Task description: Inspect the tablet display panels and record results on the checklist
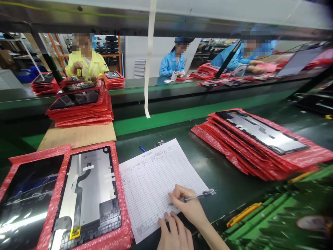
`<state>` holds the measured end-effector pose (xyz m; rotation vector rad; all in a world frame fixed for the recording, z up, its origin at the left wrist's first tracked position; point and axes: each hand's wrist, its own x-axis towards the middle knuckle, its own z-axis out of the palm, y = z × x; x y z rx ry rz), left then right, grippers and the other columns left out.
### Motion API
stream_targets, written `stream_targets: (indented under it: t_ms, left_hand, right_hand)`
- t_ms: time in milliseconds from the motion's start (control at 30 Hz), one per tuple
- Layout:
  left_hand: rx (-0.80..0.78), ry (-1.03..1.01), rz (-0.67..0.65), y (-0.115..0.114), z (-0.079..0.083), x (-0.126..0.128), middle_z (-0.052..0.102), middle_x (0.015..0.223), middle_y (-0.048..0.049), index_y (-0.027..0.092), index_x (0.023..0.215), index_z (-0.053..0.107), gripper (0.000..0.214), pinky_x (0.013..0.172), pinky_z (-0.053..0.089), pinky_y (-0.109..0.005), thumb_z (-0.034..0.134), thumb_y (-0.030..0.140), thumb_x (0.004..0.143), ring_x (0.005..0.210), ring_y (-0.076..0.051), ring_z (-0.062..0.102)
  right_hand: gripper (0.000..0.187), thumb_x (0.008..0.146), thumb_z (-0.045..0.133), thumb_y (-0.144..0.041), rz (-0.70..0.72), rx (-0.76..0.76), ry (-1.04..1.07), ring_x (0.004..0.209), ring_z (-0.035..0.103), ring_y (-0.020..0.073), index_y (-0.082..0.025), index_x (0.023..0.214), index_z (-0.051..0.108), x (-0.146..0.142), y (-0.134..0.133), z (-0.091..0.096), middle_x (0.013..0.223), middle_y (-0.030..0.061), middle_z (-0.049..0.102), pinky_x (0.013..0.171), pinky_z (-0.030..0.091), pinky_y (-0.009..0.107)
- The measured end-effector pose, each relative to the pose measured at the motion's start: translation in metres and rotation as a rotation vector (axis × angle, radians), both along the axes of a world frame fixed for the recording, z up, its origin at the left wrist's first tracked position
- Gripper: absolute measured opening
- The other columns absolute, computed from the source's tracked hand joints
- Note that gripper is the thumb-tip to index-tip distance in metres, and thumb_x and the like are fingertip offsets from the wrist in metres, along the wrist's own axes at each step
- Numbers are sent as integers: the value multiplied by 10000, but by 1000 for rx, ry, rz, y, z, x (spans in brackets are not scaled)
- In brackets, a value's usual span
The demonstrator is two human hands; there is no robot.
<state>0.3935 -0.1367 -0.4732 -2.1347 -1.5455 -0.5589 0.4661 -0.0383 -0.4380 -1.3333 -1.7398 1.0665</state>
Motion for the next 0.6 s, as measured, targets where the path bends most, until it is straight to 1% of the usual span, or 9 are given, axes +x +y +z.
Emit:
stream_targets:
  t_ms: [167,267,367,433,533,600]
  left_hand:
    - [-27,-73,24,0,-5,5,720,875,-173,108,778,718,223,575,543,-456,550,253,753,776,-330,662]
    - [-55,-67,-5,-1,-2,3,715,889,-178,105,816,714,229,561,553,-457,529,233,778,802,-331,660]
    - [-63,-68,-16,-1,-3,3,712,870,-180,96,803,707,215,539,557,-450,532,219,779,796,-331,661]
    - [-66,-67,-18,-1,-11,5,711,889,-188,90,824,706,224,542,559,-463,548,244,786,801,-342,663]
    - [-118,-35,-33,-1,-26,8,700,955,-208,77,883,699,261,571,563,-487,578,297,810,834,-358,664]
    - [-153,9,-78,-1,-32,4,691,986,-184,89,923,686,249,599,567,-450,592,301,833,853,-324,664]
  right_hand:
    - [361,675,578,-412,-17,-53,29,453,335,116,-238,463,343,0,0,-1,447,-58,346,470,300,258]
    - [357,664,595,-436,-14,-91,39,460,351,122,-240,469,369,-1,-1,-1,456,-56,363,476,310,265]
    - [356,661,601,-451,-18,-123,41,472,354,126,-240,474,384,-2,-1,0,465,-54,370,484,308,266]
    - [358,657,611,-456,-20,-139,42,485,359,129,-239,477,391,-3,-1,1,473,-54,375,497,308,268]
    - [369,651,631,-472,-16,-158,53,488,359,128,-235,483,402,-2,0,1,474,-57,383,505,307,266]
    - [386,651,634,-502,-9,-167,66,474,373,127,-233,489,410,-3,2,0,458,-56,403,505,319,265]
